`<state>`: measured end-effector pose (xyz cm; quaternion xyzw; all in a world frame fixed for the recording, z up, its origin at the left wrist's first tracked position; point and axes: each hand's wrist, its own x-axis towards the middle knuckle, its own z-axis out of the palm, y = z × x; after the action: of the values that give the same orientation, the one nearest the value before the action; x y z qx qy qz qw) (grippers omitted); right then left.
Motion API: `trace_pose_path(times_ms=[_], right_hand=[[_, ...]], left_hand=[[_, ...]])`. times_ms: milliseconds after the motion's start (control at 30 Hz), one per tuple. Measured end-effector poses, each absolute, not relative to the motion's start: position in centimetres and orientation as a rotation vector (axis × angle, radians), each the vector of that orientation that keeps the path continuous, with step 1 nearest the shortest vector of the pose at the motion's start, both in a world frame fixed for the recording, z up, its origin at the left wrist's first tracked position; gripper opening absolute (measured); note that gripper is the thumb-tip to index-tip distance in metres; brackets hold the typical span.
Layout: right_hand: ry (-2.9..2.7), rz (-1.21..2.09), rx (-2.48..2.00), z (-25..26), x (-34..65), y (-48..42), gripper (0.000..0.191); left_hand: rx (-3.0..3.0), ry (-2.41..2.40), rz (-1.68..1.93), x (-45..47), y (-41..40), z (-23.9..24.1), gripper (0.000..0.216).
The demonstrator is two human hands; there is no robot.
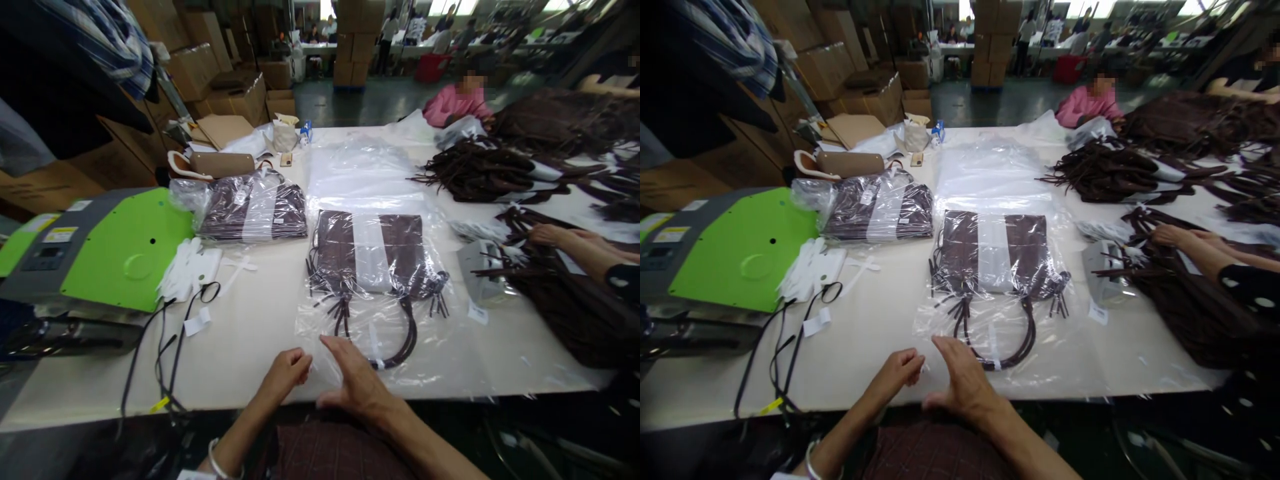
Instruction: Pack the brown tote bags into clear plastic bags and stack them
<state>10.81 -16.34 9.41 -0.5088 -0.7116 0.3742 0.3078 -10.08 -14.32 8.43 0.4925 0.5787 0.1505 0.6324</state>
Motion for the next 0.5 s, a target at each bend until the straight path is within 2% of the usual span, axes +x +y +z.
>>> trace_pose_path(times_ms=[33, 133, 167, 267, 367, 500], right_hand=[[-1.862, 0.980, -1.343, 9.2, 9.7, -16.2, 0.081], [-1.517, 0.988, -1.548, 8.2, 11.1, -14.7, 0.033], [-1.364, 1.031, -1.606, 7.9, 12.6, -13.8, 0.026], [-0.955, 1.235, -1.653, 7.1, 17.5, -10.4, 0.030], [-0.730, 1.362, -1.665, 6.0, 20.7, -8.2, 0.038], [-0.639, 1.441, -1.664, 4.6, 21.4, -8.1, 0.037]], left_hand=[[1.197, 1.259, 0.375, -9.0, -13.3, 9.6, 0.048], [1.477, 1.062, 0.475, -6.3, -9.4, 12.4, 0.038], [1.600, 1.028, 0.533, -5.7, -7.8, 12.7, 0.034], [1.987, 1.088, 0.586, -5.3, -2.8, 11.6, 0.033], [2.225, 1.258, 0.237, -6.2, 1.3, 9.1, 0.038], [2.258, 1.308, 0.087, -7.4, 3.8, 7.1, 0.013]])
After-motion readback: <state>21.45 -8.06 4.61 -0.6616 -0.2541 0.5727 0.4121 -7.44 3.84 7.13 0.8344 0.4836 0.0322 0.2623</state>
